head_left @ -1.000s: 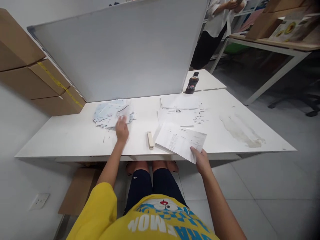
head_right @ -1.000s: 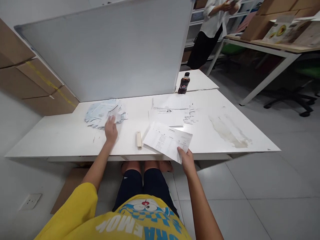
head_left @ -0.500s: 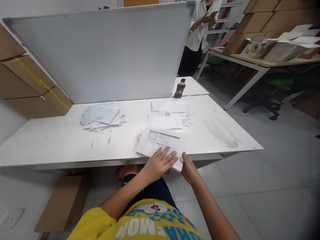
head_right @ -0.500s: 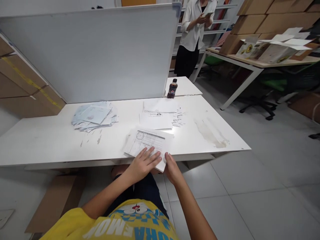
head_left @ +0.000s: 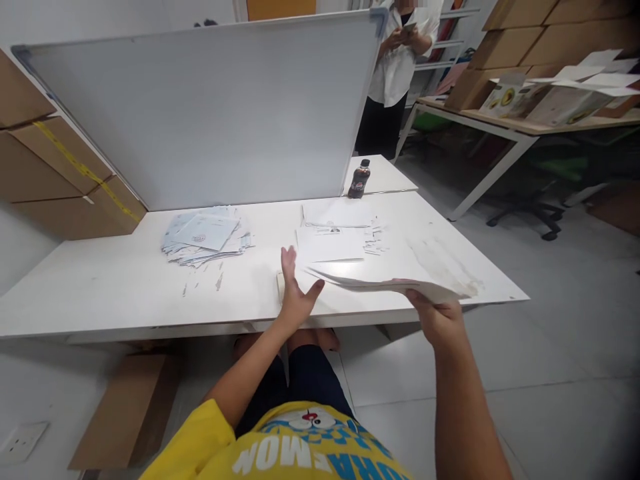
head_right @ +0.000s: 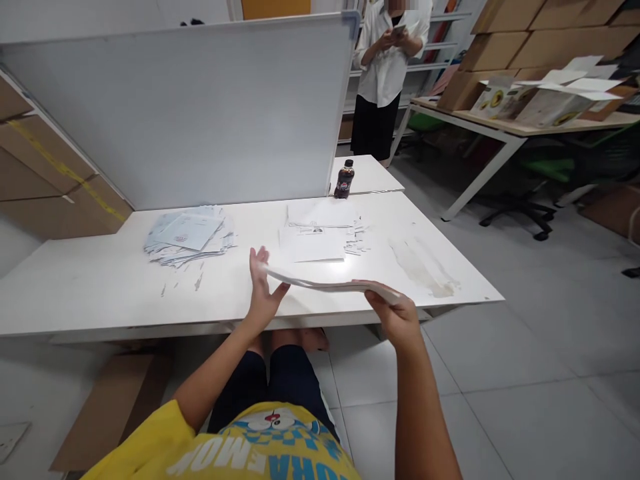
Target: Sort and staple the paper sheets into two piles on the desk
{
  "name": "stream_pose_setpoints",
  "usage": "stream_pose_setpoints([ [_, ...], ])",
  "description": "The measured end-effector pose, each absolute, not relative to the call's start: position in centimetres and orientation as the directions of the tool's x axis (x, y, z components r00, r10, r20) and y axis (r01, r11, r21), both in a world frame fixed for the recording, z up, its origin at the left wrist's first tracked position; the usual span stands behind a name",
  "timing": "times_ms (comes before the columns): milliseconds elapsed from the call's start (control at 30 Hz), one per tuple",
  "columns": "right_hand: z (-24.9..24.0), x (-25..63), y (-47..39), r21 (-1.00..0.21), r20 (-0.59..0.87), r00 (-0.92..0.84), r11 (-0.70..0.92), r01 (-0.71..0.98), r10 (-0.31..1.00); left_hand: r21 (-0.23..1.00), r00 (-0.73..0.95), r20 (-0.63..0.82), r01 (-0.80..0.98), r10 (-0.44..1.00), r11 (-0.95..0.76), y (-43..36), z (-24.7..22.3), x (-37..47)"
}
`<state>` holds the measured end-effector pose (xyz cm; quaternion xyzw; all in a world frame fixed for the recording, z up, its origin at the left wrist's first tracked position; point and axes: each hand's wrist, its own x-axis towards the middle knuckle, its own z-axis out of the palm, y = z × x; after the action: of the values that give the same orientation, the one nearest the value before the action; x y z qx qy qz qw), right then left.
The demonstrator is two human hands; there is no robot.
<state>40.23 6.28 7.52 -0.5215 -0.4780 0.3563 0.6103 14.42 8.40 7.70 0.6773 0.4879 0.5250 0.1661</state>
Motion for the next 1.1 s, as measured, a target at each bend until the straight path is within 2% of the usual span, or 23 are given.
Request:
stream_pose_setpoints([
  [100,4.9,40.0,8.3,-0.986,0.071,0.355,0.12,-0.118,0.932,0.813,0.073,0.449,0.38,0.89,-0.441,10.1,6.8,14.4],
  [167,3.4,40.2,9.6,-0.982,-0.027,0.302,0.032,-0.188,0.953,0.829,0.093,0.385,0.403,0.918,-0.389,10.2,6.3,14.4],
  [233,2.5,40.9,10.7,-0.986,-0.03,0.215,0.006,-0.166,0.976,0.828,0.099,0.359,0.425,0.928,-0.366,9.7,5.9,14.4],
  [333,2.2,42.5,11.8,-0.995,0.08,0.08,0.084,-0.045,0.994,0.853,0.13,0.345,0.369,0.93,-0.368,8.7,5.5,14.5],
  [400,2.1,43.0,12.3,-0.996,0.088,0.025,0.088,0.015,0.996,0.884,0.125,0.304,0.333,0.944,-0.329,8.2,5.4,14.7],
  [533,2.0,42.6,12.4,-1.0,-0.012,0.155,-0.015,0.021,0.988,0.884,0.058,0.215,0.412,0.975,-0.219,7.1,5.6,14.8],
  [700,2.5,41.7,11.9,-0.992,0.123,0.145,0.122,0.016,0.982,0.858,0.069,0.278,0.43,0.958,-0.28,6.1,5.7,14.4],
  [833,1.1,40.5,11.8,-1.0,-0.016,0.189,-0.018,0.011,0.982,0.809,-0.02,0.267,0.548,0.963,-0.213,6.1,4.9,14.0],
  [900,0.3,40.2,11.5,-0.999,-0.033,0.231,-0.033,-0.004,0.973,0.805,-0.062,0.27,0.562,0.961,-0.19,6.0,4.6,13.9],
  [1000,0.0,40.1,10.4,-1.0,-0.022,0.298,-0.02,-0.009,0.954,0.836,-0.069,0.303,0.497,0.951,-0.23,5.4,4.3,13.6],
  [1100,0.8,40.2,8.7,-0.996,-0.074,0.199,-0.083,0.036,0.977,0.878,-0.099,0.314,0.409,0.944,-0.249,4.3,3.9,12.7],
])
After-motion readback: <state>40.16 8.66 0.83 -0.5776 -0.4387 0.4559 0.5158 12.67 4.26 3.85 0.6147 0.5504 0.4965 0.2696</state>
